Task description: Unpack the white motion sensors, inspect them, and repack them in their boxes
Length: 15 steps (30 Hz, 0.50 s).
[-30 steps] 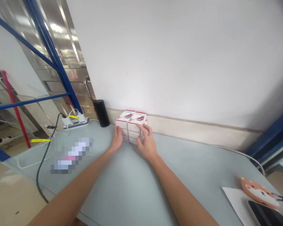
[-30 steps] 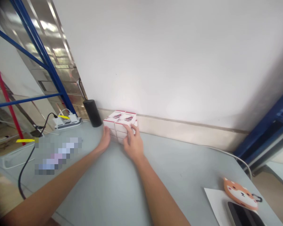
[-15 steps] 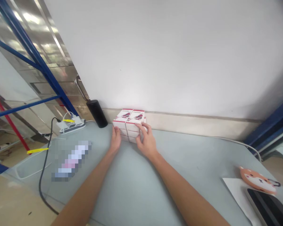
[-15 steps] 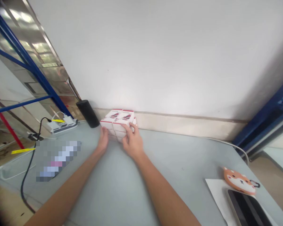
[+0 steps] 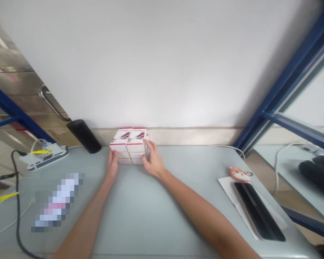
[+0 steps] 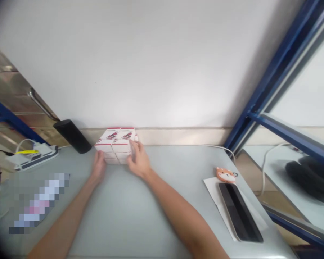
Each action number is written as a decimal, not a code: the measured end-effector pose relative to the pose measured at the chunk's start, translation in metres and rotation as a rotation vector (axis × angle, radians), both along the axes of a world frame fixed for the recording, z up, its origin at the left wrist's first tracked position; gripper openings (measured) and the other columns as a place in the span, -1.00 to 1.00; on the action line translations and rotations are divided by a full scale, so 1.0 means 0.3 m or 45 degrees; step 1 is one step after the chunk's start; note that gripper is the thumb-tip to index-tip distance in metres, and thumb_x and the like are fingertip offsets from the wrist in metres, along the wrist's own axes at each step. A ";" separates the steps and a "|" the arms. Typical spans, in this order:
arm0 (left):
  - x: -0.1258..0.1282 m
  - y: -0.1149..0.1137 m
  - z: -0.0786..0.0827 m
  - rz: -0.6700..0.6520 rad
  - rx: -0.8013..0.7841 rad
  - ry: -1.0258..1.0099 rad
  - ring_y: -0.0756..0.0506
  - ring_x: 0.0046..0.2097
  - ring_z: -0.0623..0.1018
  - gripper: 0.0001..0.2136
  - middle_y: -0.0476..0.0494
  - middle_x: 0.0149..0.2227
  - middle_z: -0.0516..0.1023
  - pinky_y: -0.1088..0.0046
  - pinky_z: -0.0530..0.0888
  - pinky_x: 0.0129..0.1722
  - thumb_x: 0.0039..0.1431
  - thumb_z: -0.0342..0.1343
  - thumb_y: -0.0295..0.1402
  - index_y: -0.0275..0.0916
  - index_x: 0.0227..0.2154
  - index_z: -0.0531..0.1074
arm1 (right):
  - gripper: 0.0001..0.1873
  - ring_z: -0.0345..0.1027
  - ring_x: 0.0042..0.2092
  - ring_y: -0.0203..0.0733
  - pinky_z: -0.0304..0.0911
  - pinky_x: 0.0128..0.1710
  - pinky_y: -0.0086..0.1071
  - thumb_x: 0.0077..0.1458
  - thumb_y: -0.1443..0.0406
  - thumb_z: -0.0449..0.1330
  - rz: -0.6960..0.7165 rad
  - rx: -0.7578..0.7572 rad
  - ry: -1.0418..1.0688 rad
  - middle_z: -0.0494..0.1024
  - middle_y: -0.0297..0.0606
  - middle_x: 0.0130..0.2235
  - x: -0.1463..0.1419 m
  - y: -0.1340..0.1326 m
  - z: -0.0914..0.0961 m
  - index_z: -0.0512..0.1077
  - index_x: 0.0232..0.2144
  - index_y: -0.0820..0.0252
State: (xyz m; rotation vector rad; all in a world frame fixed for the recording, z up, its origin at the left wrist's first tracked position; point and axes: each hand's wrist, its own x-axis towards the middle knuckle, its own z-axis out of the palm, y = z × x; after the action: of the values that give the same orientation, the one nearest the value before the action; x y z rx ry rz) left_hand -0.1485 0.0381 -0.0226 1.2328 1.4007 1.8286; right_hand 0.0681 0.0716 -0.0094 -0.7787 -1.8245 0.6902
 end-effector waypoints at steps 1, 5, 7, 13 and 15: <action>0.008 -0.005 0.009 -0.019 0.003 -0.031 -0.27 0.45 0.29 -0.40 -0.20 0.41 0.33 0.06 0.21 0.45 0.39 0.01 0.12 -0.06 0.35 0.27 | -0.26 0.25 0.35 0.07 0.34 0.29 0.03 0.27 0.28 0.12 0.017 0.002 0.014 0.21 -0.08 0.39 0.006 0.000 0.002 0.10 0.45 -0.03; 0.045 -0.032 0.036 -0.121 -0.013 -0.109 -0.29 0.37 0.41 -0.41 -0.20 0.37 0.39 0.07 0.38 0.35 0.35 0.09 0.07 -0.04 0.34 0.28 | -0.40 0.20 0.38 -0.02 0.20 0.38 -0.02 0.38 0.19 0.05 0.004 0.042 0.168 0.27 -0.09 0.38 0.013 0.002 0.000 0.13 0.41 0.02; 0.065 -0.043 0.039 -0.176 -0.041 -0.117 -0.30 0.33 0.46 -0.40 -0.23 0.36 0.41 0.06 0.44 0.30 0.33 0.11 0.05 -0.06 0.34 0.27 | -0.45 0.21 0.37 -0.05 0.17 0.39 -0.05 0.42 0.17 0.02 -0.051 0.049 0.261 0.30 -0.07 0.37 0.008 0.003 -0.004 0.15 0.38 0.07; 0.132 -0.062 0.028 -0.352 -0.117 -0.073 -0.33 0.29 0.50 -0.32 -0.26 0.33 0.45 -0.01 0.46 0.26 0.24 0.22 -0.02 -0.02 0.38 0.21 | -0.50 0.29 0.32 -0.10 0.18 0.36 -0.11 0.48 0.16 -0.14 -0.325 0.027 0.432 0.37 0.02 0.31 0.014 0.008 -0.013 0.15 0.34 0.23; 0.157 -0.069 0.028 -0.409 -0.121 -0.043 -0.34 0.31 0.49 -0.25 -0.25 0.35 0.42 -0.03 0.43 0.29 0.18 0.29 -0.05 0.02 0.39 0.18 | -0.49 0.29 0.31 -0.10 0.18 0.36 -0.10 0.48 0.15 -0.17 -0.393 0.007 0.446 0.39 0.02 0.30 0.029 0.011 -0.014 0.15 0.33 0.24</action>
State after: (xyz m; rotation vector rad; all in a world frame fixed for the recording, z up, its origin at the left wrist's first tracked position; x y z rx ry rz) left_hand -0.1015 0.0175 -0.0144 1.2876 1.1782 1.5398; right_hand 0.0769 0.0749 -0.0134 -0.8540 -1.3543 0.5775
